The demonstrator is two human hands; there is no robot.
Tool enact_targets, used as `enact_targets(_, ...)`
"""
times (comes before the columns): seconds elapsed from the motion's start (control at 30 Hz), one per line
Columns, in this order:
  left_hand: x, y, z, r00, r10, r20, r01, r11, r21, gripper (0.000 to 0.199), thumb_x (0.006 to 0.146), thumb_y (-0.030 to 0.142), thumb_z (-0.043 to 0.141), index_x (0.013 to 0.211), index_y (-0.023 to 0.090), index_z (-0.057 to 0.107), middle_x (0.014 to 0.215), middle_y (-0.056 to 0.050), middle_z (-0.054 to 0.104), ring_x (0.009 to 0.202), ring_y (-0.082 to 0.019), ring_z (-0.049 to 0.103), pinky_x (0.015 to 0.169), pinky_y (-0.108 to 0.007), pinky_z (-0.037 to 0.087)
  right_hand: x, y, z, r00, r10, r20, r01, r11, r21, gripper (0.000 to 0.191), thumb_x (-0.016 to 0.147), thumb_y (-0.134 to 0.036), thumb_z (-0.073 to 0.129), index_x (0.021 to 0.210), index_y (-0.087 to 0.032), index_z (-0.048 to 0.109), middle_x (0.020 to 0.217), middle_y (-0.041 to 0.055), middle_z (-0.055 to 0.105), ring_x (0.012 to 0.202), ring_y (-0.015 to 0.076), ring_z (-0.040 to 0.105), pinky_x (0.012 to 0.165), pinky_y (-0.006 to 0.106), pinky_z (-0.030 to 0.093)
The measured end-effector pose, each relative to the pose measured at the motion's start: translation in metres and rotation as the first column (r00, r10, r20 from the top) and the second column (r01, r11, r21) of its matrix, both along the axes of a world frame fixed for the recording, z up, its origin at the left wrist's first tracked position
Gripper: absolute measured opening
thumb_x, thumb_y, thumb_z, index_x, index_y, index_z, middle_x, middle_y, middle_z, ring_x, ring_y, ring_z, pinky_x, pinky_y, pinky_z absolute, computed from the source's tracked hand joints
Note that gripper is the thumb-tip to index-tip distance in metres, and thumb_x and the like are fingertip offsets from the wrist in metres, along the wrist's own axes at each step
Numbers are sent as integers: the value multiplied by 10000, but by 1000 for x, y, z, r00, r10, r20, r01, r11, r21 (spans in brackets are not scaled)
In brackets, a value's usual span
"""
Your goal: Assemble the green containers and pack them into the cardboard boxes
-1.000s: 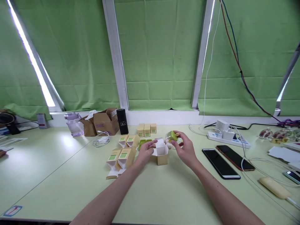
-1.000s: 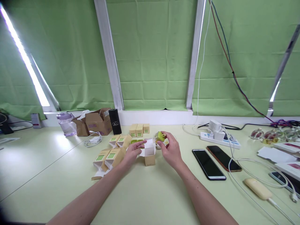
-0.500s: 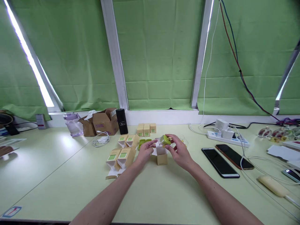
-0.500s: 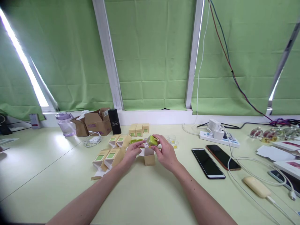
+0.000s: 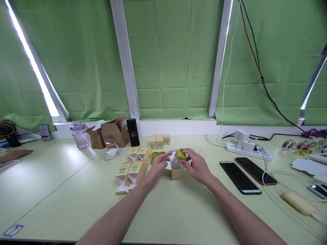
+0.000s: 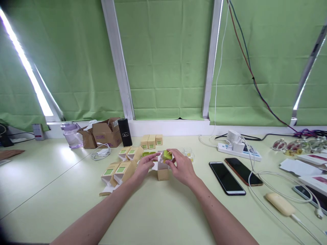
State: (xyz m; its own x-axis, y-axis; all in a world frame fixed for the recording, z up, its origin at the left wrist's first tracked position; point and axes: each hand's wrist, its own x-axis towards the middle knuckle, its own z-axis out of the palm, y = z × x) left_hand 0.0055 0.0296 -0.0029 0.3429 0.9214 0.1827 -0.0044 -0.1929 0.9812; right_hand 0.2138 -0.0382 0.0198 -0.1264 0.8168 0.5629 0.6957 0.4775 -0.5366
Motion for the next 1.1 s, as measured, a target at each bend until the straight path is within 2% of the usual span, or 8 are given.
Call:
enact_targets(0.17,0,-3,3,1000,-9,0,9,1000,1,639,625,185,550,1240,127,713,976,-86,707,749,-159,562,698,-272,410,-3,-3,-1,994,1,108,-5,1000,29,382,993,-290,556,1374,-270,557,1364,76,657,861,188,699,762,336,527)
enact_targets(0.37,1,-4,5,1000,2,11,-2,1000,-11,645,620,142,544,1240,128,720,992,-89,724,771,-162,588,708,-270,426,-6,-4,-3,985,-17,174,14,1000,20,405,967,-260,588,1370,-288,569,1369,68,654,889,193,692,767,329,515)
enact_targets(0.5,1,-4,5,1000,9,16,-9,1000,-7,639,622,128,535,1233,131,723,982,-78,728,764,-155,587,711,-265,434,-8,-5,-4,982,-30,188,30,1000,4,379,942,-276,627,1316,-275,568,1214,59,711,937,218,681,785,334,488)
enact_targets(0.6,0,-3,4,1000,14,3,-14,1000,1,644,615,117,520,1224,135,728,951,-65,727,757,-153,582,698,-259,432,-10,-7,-4,981,-25,192,30,999,-23,329,916,-248,643,1234,-268,562,1088,36,714,951,229,657,766,326,459)
enact_targets(0.83,0,-2,2,1000,4,14,-4,1000,-2,653,619,117,528,1242,127,723,963,-71,728,739,-147,584,701,-260,434,-13,-10,-5,990,16,137,-8,998,-58,274,877,-209,650,1123,-258,542,1054,27,683,941,229,605,781,326,443)
enact_targets(1.0,2,-2,3,1000,8,2,-8,1000,12,648,609,123,527,1224,136,734,950,-70,723,749,-155,573,698,-267,417,-16,-7,-9,993,44,109,-42,999,-21,74,976,-236,540,1044,-248,567,994,34,677,908,224,583,763,318,430)
enact_targets(1.1,3,-3,4,1000,4,28,-4,1000,-3,649,593,111,522,1204,121,743,927,-67,720,727,-144,558,683,-255,407,-17,-3,-13,996,38,81,-39,999,13,141,1027,-231,446,999,-241,585,947,34,671,893,217,573,775,317,429)
